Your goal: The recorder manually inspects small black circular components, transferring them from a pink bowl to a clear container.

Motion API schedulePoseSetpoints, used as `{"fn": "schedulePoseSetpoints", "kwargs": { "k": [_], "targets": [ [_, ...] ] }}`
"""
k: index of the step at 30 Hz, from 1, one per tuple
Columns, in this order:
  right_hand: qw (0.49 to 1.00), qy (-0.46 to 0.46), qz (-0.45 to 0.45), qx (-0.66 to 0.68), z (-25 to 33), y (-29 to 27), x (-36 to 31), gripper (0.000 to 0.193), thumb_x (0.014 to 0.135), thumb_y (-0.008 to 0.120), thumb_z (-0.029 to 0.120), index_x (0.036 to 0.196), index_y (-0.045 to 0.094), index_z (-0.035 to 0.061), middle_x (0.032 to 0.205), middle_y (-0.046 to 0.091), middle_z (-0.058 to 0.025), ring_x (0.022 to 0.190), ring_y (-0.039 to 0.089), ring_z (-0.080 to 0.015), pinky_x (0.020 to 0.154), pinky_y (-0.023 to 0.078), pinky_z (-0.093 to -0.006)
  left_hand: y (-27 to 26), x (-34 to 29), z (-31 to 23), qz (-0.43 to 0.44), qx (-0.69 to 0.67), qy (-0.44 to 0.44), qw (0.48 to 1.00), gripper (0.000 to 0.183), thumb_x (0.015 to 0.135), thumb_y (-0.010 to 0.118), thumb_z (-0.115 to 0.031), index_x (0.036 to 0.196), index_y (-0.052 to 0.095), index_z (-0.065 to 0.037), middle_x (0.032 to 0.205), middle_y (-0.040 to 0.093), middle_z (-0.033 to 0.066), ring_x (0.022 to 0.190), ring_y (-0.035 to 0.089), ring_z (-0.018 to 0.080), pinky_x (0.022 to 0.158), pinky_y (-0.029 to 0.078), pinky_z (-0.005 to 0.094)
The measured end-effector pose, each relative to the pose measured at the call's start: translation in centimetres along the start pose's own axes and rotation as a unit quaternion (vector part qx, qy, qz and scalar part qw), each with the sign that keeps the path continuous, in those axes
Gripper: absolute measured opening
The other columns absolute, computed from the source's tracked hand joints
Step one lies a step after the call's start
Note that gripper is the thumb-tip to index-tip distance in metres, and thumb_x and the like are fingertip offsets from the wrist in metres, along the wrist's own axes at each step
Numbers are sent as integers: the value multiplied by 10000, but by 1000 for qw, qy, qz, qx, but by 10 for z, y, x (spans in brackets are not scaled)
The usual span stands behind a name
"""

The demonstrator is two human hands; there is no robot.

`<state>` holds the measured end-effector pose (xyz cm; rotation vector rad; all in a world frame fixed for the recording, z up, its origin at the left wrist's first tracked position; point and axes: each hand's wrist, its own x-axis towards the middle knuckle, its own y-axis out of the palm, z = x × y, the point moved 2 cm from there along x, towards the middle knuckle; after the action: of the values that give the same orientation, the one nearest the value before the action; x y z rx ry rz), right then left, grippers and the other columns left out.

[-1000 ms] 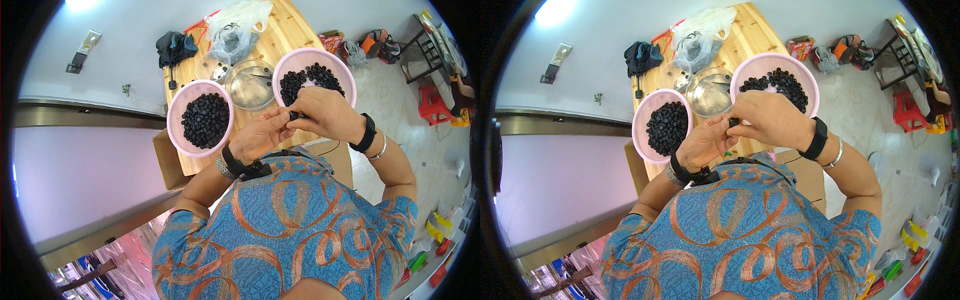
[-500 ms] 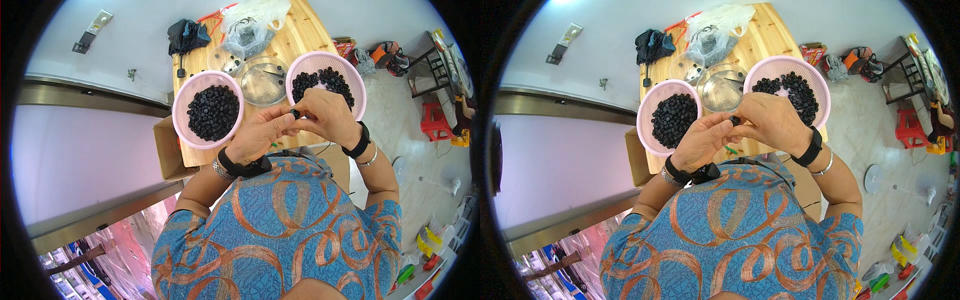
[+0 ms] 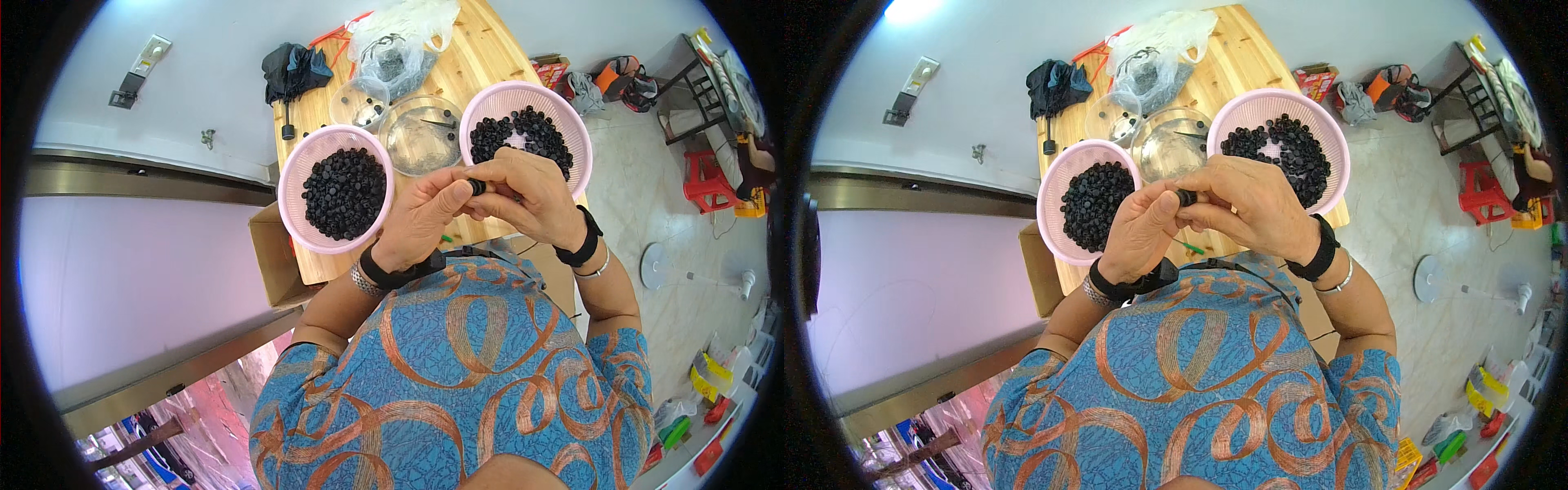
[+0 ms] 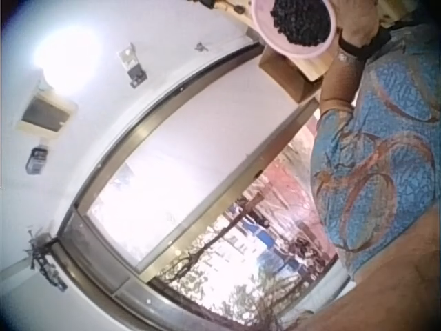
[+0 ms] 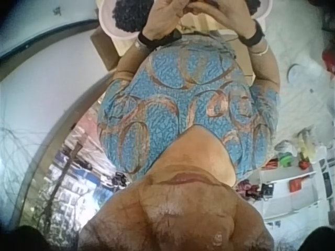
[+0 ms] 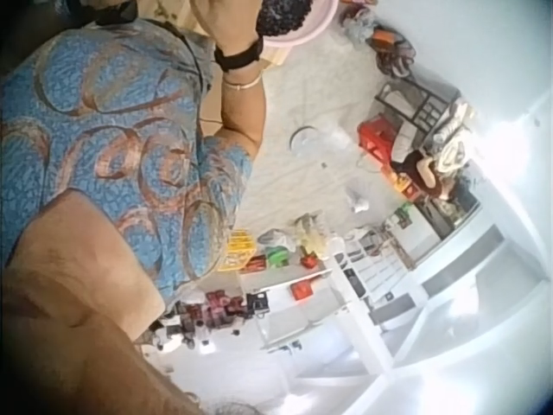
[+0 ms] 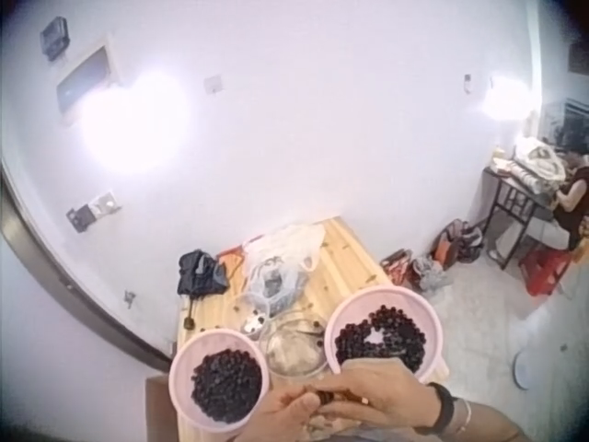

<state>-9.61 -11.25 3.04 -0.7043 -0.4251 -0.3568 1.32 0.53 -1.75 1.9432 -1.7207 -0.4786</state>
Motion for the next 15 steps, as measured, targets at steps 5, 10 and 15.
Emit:
{"fn": "schedulePoseSetpoints", "kwargs": {
  "k": [5, 10, 15],
  "targets": [
    [998, 26, -14, 62, 4, 0, -5, 296, 734, 684, 123, 1010, 615, 40, 674, 550, -39, 571, 559, -135, 494, 405, -245, 7, 0, -2, 12, 13, 11, 1000, 355, 926, 472, -268, 1127, 523, 19, 953, 592, 59, 828, 549, 100, 767, 453, 239],
    [994, 24, -18, 106, 9, -3, -4, 276, 752, 680, 109, 1008, 617, 27, 658, 554, -34, 554, 570, -94, 472, 396, -215, 13, 1, -2, 12, -14, 46, 999, 349, 929, 466, -259, 1120, 518, 28, 917, 583, 54, 795, 547, 108, 735, 457, 241],
    [993, 17, -23, 118, 13, -4, -2, 267, 757, 673, 89, 1010, 618, 23, 670, 552, -31, 548, 550, -78, 471, 383, -206, 14, 1, 4, 10, -4, 76, 997, 384, 918, 473, -301, 1113, 514, 27, 905, 571, 67, 768, 538, 129, 704, 451, 251]
  ]
}}
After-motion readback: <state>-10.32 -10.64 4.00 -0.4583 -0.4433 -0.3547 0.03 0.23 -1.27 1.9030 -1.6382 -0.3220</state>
